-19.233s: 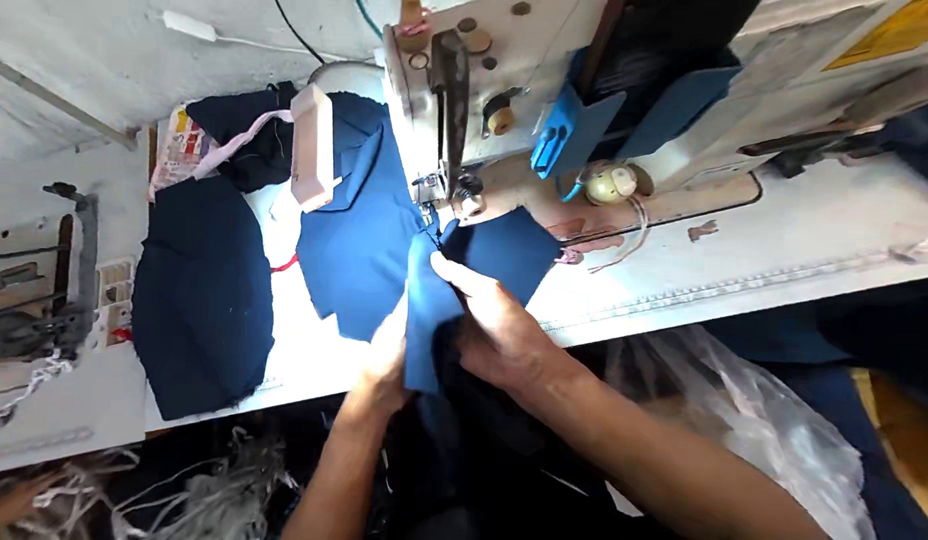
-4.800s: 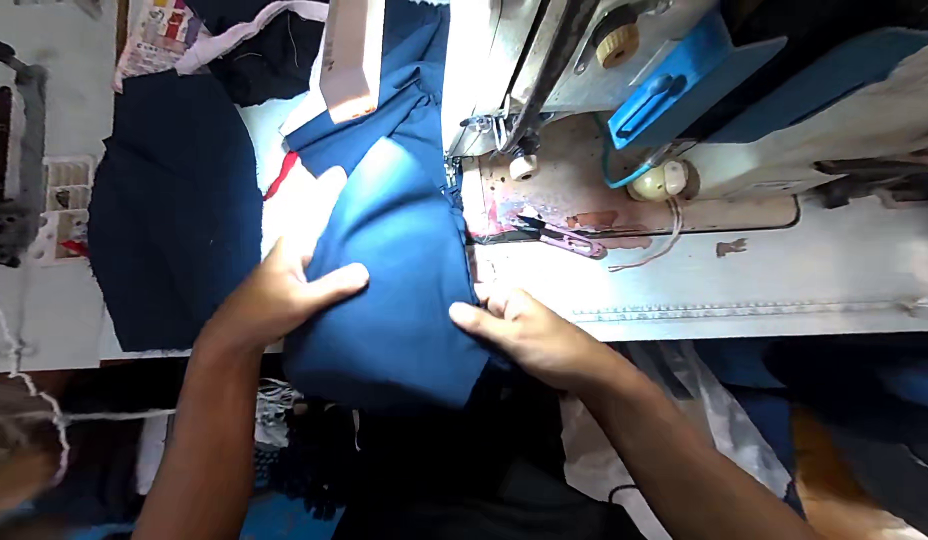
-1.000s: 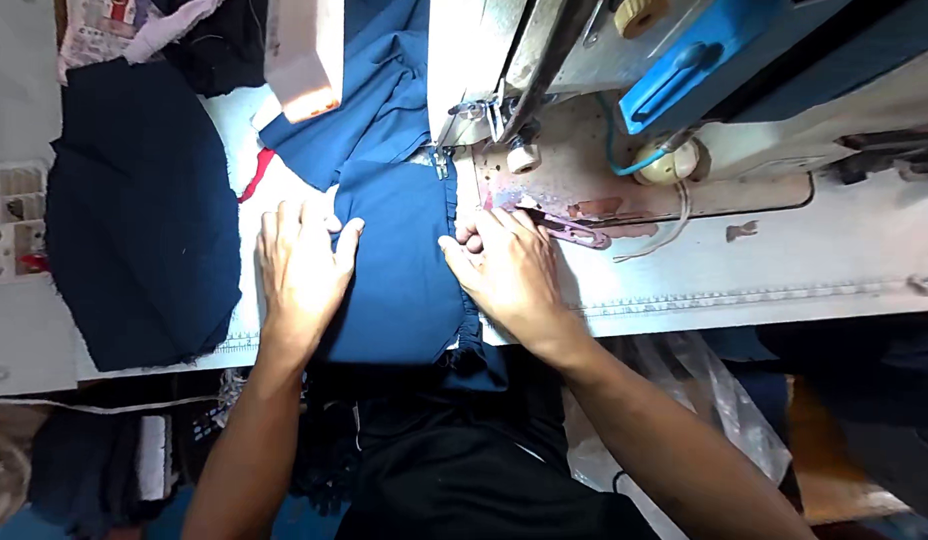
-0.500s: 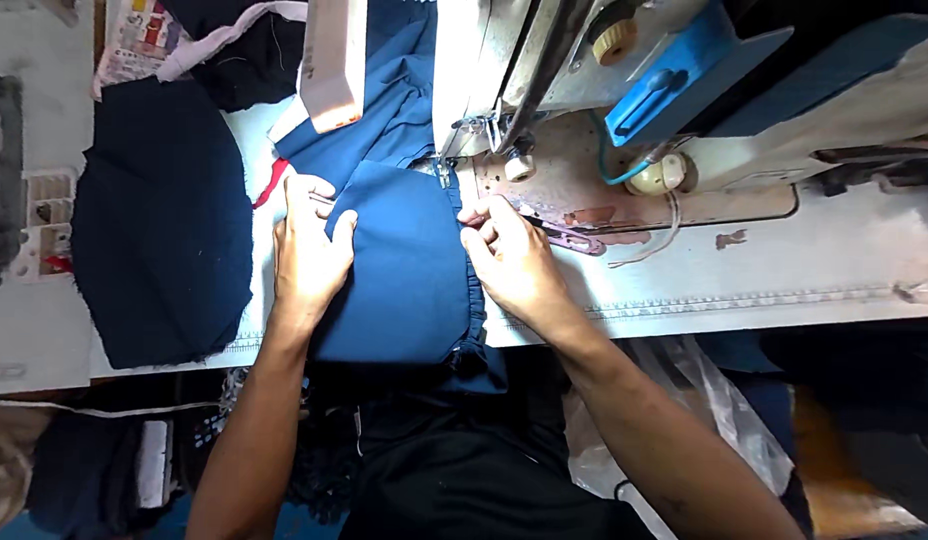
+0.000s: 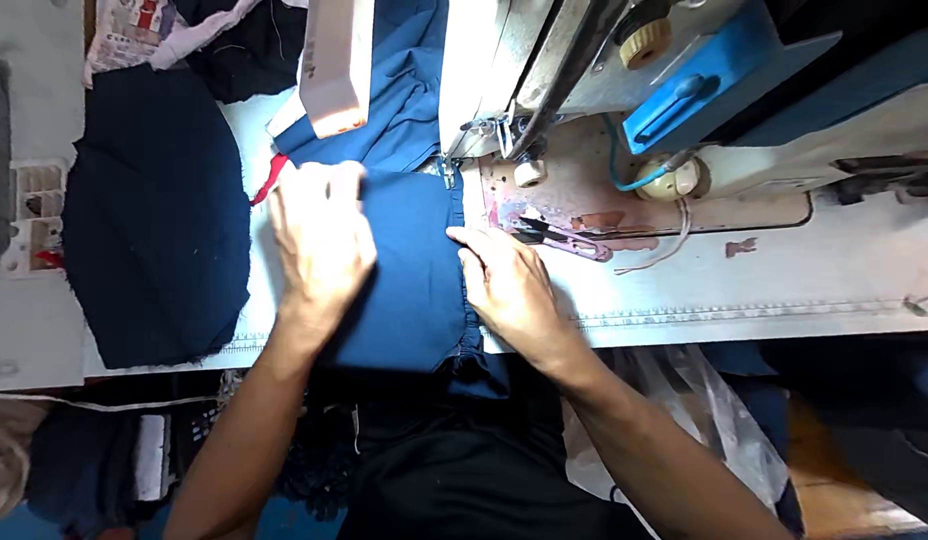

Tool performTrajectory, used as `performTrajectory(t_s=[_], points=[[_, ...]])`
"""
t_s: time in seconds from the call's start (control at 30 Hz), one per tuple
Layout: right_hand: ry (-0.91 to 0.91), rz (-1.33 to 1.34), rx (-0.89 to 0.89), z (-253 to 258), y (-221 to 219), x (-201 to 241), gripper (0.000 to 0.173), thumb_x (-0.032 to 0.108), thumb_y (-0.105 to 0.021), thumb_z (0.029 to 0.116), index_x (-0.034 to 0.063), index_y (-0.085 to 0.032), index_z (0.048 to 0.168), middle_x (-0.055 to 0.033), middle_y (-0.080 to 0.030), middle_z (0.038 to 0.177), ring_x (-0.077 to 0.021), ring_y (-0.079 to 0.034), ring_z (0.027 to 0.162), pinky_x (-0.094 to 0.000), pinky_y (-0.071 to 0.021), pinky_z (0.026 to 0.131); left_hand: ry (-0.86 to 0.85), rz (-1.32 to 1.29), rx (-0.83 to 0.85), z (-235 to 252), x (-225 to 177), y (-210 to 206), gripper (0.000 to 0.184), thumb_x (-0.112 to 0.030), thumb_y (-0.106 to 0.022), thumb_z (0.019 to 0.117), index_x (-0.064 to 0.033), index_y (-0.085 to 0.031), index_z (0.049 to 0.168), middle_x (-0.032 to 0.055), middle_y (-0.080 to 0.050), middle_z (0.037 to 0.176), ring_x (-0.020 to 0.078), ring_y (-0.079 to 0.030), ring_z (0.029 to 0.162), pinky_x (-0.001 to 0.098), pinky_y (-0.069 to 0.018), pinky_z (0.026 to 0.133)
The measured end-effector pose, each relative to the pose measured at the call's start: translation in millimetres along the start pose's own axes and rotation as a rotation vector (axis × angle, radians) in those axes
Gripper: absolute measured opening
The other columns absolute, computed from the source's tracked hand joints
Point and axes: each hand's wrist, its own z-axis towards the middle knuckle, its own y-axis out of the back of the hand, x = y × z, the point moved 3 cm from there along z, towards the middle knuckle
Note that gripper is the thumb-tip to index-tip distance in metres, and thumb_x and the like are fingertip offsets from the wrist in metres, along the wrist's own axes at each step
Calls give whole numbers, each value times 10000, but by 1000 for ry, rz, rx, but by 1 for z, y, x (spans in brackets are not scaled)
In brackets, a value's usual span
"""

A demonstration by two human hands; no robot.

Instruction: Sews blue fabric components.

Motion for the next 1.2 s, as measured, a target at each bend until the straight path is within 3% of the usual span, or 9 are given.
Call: performTrajectory(t_s=[0.1,0.2,0.3,0.47,0.77,0.83,0.97,1.1,1.2], points=[[11,-22,-18,-3,-1,0,321,97,-547,1016,73,-705,1294,-119,-704,1116,-225,-690,963,-389,-575,827,-422,-272,93,0,-25,-24,377,-100,-467,1001,-109,-699,1298,78,-669,1372,313,-541,1364,532,-367,1164],[9,-46,-19,-4,-3,-1,336,106,-544,1019,74,-699,1316,-116,-701,1126,-223,-685,985,-375,-571,843,-511,-334,215,-1,-12,-44,409,-157,-468,1014,-200,-690,1354,-26,-637,1435,273,-486,1435,582,-291,1207],[12,-59,-9,-1,-2,-1,333,109,-548,1020,72,-698,1316,-119,-710,1140,-225,-694,992,-375,-577,847,-528,-315,223,2,-7,-45,422,-168,-458,1016,-224,-684,1367,-46,-631,1442,258,-479,1441,596,-276,1204],[31,-72,-5,7,0,0,329,114,-541,1024,72,-701,1308,-113,-717,1114,-233,-696,985,-396,-574,845,-531,-292,230,10,-2,-46,436,-181,-449,1006,-249,-685,1366,-70,-628,1444,250,-473,1431,517,-372,1081],[98,-45,10,12,7,-3,361,105,-544,1031,55,-644,1375,-161,-676,1124,-282,-675,975,-437,-564,833,-529,-254,247,28,4,-50,461,-182,-423,1005,-260,-664,1391,-77,-599,1477,250,-442,1454,525,-363,1069],[104,-32,10,18,9,-2,361,108,-547,1029,61,-644,1374,-166,-676,1155,-293,-671,1026,-453,-551,880,-530,-254,247,35,7,-51,463,-178,-418,1003,-255,-669,1384,-72,-603,1474,251,-444,1453,525,-358,1074],[45,16,-8,23,10,-1,275,117,-574,1026,72,-674,1279,-143,-693,1006,-272,-685,875,-446,-565,789,-552,-256,259,46,14,-55,480,-187,-401,999,-261,-656,1399,-80,-602,1473,246,-437,1456,531,-340,1091],[-85,11,-8,12,7,2,375,278,-596,1045,37,-548,1329,-99,-649,807,-241,-636,650,-435,-546,582,-520,-170,264,37,5,-46,464,-200,-396,1031,-249,-625,1431,-66,-569,1511,268,-407,1484,567,-336,1110],[-131,-44,-30,5,-2,-1,423,321,-628,1018,44,-550,1328,-64,-666,797,-219,-646,641,-430,-546,581,-499,-229,231,13,-8,-40,424,-207,-427,1038,-206,-661,1391,-21,-584,1499,292,-418,1485,603,-262,1214]])
